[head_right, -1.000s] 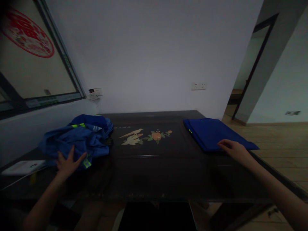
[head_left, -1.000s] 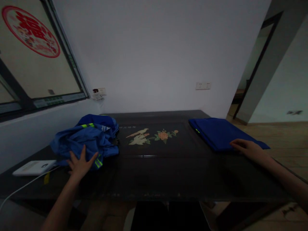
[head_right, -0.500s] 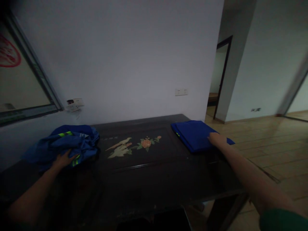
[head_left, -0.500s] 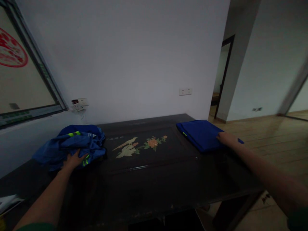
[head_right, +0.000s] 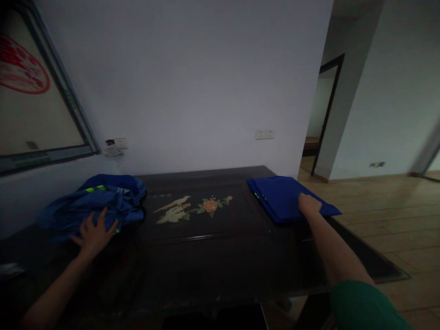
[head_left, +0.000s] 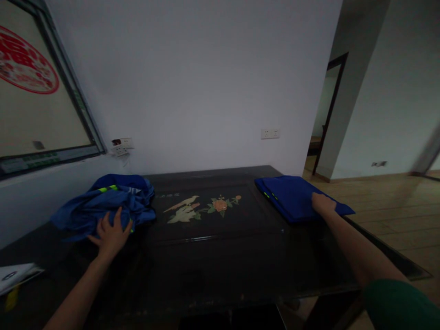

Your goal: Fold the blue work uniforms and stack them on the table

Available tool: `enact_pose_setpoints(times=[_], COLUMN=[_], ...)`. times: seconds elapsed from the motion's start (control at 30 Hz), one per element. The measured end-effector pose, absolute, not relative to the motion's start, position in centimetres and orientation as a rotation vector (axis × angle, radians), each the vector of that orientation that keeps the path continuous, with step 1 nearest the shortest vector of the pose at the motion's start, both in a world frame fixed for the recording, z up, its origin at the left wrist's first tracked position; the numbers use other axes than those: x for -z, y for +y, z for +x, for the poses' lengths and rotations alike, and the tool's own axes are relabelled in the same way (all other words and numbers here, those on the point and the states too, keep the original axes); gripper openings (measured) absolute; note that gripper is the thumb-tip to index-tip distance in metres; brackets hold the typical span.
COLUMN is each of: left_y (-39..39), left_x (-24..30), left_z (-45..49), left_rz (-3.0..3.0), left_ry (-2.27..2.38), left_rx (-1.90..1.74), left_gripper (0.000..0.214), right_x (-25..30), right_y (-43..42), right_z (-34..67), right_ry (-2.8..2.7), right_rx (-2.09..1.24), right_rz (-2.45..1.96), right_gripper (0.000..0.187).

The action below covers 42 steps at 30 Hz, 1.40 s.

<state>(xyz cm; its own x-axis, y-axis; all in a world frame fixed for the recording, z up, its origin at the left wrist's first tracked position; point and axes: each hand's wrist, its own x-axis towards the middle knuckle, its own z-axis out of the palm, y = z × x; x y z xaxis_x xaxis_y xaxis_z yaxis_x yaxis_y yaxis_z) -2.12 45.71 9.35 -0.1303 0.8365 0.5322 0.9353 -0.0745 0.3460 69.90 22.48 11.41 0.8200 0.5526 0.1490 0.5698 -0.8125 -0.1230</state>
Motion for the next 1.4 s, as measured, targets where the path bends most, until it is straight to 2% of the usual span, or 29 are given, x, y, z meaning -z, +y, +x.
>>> enact_pose_setpoints(times=[0.13, 0.43, 0.53, 0.63, 0.83, 0.93, 1.07, 1.13, 1.17, 1.3, 1.4], left_y=[45.4, 43.8, 43.2, 41.6, 35.2, 32.5, 30.1, 29.1, 28.6, 28.0, 28.9], left_x=[-9.5, -11.3, -12.5, -13.5, -15.1, -15.6, -15.8, -15.7, -15.6, -15.8, -17.4], left_z=[-1.8, 0.0, 1.7, 4.9, 14.9, 20.0, 25.0, 25.9, 25.8, 22.7, 18.9], left_rz=[-2.037, -2.182, -2.283, -2.516, -3.152, -3.344, -3.419, -3.367, -3.336, -3.234, -3.008], left_ry=[-1.962, -1.792, -1.690, -1.469, -0.859, -0.754, -0.784, -0.866, -0.912, -0.979, -0.966], left_rx=[0.912, 0.820, 0.890, 1.026, 1.180, 1.270, 1.467, 1.551, 1.582, 1.672, 1.786], left_gripper=[0.056, 0.048, 0.045, 0.039, 0.035, 0.046, 0.087, 0.096, 0.091, 0.042, 0.034], right_x=[-12.2, -18.3, -21.0, -24.1, -32.9, -37.7, -41.0, -41.0, -40.7, -38.9, -37.7], right_y=[22.3, 20.6, 20.6, 21.8, 24.4, 23.6, 21.5, 20.8, 20.6, 20.6, 20.5], right_z=[69.0, 67.8, 67.6, 66.7, 58.6, 52.7, 46.9, 45.5, 45.1, 46.1, 47.5], right_ry=[-0.945, -1.360, -1.493, -1.541, -1.443, -1.428, -1.530, -1.610, -1.642, -1.705, -1.700], right_rx=[0.200, 0.534, 0.680, 0.717, 0.876, 0.880, 0.825, 0.784, 0.758, 0.604, 0.450], right_rz=[-2.841, -2.620, -2.407, -2.340, -2.293, -2.033, -1.696, -1.629, -1.611, -1.557, -1.587], right_gripper=[0.040, 0.024, 0.035, 0.039, 0.022, 0.026, 0.027, 0.028, 0.030, 0.037, 0.041])
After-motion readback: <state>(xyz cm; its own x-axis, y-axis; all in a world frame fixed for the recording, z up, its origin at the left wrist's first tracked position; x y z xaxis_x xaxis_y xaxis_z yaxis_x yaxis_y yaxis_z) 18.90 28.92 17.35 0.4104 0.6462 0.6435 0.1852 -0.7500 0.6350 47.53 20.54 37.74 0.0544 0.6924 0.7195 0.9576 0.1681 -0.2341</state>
